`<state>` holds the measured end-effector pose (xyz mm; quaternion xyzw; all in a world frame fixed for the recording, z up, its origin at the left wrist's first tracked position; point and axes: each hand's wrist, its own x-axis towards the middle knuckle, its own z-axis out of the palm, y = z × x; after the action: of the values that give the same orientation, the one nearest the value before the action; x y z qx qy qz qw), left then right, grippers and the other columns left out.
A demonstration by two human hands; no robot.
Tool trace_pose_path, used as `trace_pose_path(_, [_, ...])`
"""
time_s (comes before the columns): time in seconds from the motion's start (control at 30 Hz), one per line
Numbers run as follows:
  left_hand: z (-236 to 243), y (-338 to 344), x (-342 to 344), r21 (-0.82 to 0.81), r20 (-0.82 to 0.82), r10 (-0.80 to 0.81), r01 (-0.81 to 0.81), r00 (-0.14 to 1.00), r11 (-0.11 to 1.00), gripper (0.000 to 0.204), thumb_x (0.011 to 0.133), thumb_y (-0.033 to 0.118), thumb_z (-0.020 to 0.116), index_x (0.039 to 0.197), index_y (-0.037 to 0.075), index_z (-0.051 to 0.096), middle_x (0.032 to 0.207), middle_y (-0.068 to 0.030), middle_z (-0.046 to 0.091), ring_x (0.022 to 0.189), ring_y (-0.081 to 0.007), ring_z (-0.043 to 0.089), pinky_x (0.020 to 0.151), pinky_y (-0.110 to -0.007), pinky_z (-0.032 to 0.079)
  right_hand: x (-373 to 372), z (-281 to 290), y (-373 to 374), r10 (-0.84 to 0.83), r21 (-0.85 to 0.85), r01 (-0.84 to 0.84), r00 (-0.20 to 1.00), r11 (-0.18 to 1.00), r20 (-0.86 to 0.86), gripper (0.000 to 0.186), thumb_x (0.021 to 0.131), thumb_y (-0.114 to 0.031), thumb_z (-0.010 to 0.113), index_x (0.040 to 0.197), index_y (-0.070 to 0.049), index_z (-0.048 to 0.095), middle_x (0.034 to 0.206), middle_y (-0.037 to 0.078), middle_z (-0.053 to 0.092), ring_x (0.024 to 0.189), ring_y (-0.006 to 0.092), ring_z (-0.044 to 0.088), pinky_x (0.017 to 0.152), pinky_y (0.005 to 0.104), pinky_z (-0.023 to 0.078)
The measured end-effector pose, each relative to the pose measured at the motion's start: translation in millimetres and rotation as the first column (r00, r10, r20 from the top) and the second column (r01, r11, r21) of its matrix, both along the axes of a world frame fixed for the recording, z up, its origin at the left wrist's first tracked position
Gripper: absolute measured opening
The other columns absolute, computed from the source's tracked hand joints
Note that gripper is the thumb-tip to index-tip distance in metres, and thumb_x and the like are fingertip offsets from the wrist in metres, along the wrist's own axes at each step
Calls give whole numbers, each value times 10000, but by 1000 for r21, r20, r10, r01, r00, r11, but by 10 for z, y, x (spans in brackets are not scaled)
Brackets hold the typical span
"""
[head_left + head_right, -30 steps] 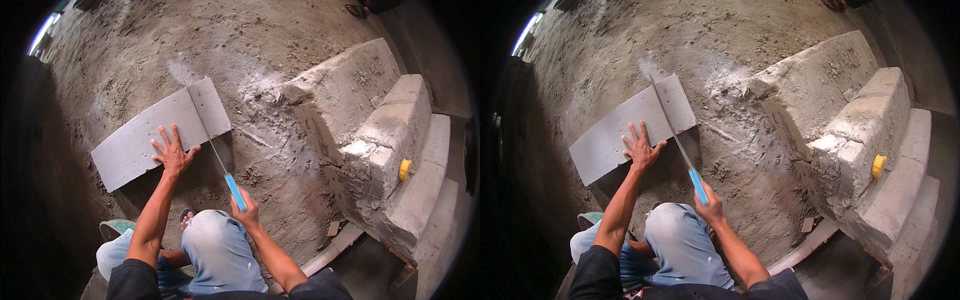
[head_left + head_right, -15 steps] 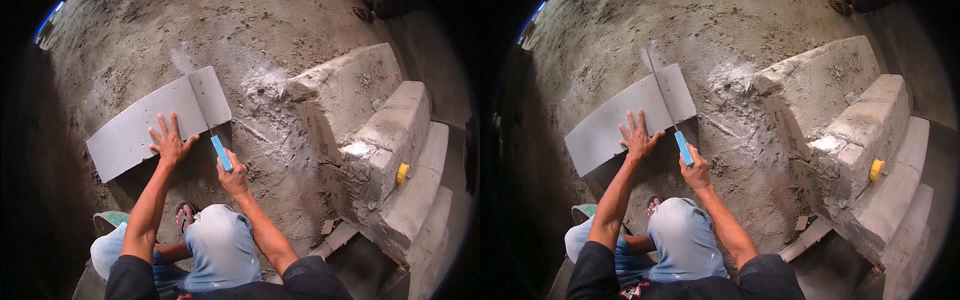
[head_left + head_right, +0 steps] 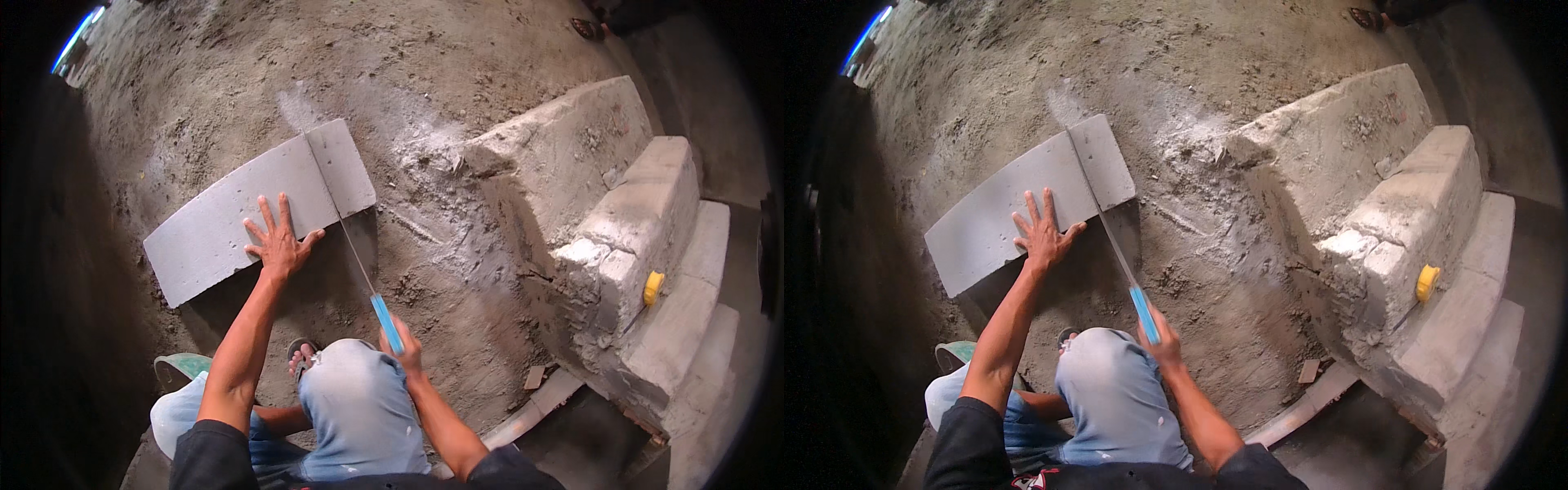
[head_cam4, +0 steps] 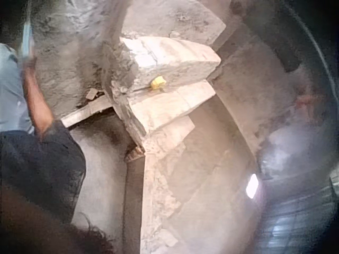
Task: The person saws a lightweight concrete block by hand using a hand saw while sitting on the floor.
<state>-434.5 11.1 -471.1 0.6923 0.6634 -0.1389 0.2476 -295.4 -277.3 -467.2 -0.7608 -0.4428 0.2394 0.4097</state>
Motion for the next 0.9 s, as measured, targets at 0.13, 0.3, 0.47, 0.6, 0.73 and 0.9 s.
trace_pose_path(0.13, [-22, -19, 90, 49, -17, 5, -4, 1000, 999, 1118, 738, 729, 670, 1583, 303, 74, 1648, -136, -67, 1409, -625, -14, 958, -849, 193, 108, 93, 645, -2, 20, 5, 994, 1000, -109, 366, 883, -64, 678, 1237, -15, 601, 988, 167, 721, 854, 298, 727, 739, 368, 572])
trace_pose_path(0.3, [-9, 58, 42, -6, 19, 12, -12, 1000, 1000, 1099, 747, 720, 668, 1581, 313, 79, 1649, -127, -68, 1411, -622, -12, 958, -850, 192, 169, 51, 1029, 19, 36, -14, 992, 999, -122, 331, 894, -91, 675, 1205, -5, 599, 989, 217, 687, 853, 345, 717, 695, 381, 558])
trace_pose_path(0.47, [-39, 25, 35, 5, -29, 16, -16, 999, 1000, 1090, 748, 735, 656, 1579, 317, 88, 1649, -118, -67, 1410, -622, -10, 960, -849, 200, 143, 22, 80, 46, -18, -47, 997, 999, -67, 378, 882, -86, 685, 1237, 7, 595, 1049, 223, 691, 936, 307, 720, 774, 381, 570])
trace_pose_path(0.6, [-28, 78, 119, 51, 9, 17, -18, 1000, 999, 1073, 753, 739, 648, 1577, 319, 104, 1651, -113, -51, 1412, -617, -5, 971, -839, 204, 211, 40, 1362, 51, -38, -52, 998, 998, -21, 357, 900, -131, 673, 1220, 3, 587, 1001, 237, 682, 927, 388, 698, 737, 399, 561])
trace_pose_path(0.73, [62, 165, -9, -22, 38, 20, -19, 999, 1000, 1024, 778, 725, 631, 1573, 315, 134, 1648, -114, -42, 1408, -623, -8, 973, -839, 210, 235, 6, 485, 81, -42, -88, 986, 995, -145, 366, 898, -108, 666, 1237, 2, 585, 1088, 245, 675, 945, 375, 705, 765, 404, 572])
trace_pose_path(0.9, [45, 133, -12, 38, -13, 15, -15, 1000, 999, 1006, 786, 737, 613, 1573, 314, 150, 1654, -90, -25, 1417, -609, 13, 986, -827, 210, 208, 81, 615, 38, -12, -40, 993, 999, -115, 324, 895, -96, 680, 1201, -12, 611, 900, 165, 709, 787, 285, 723, 665, 365, 558])
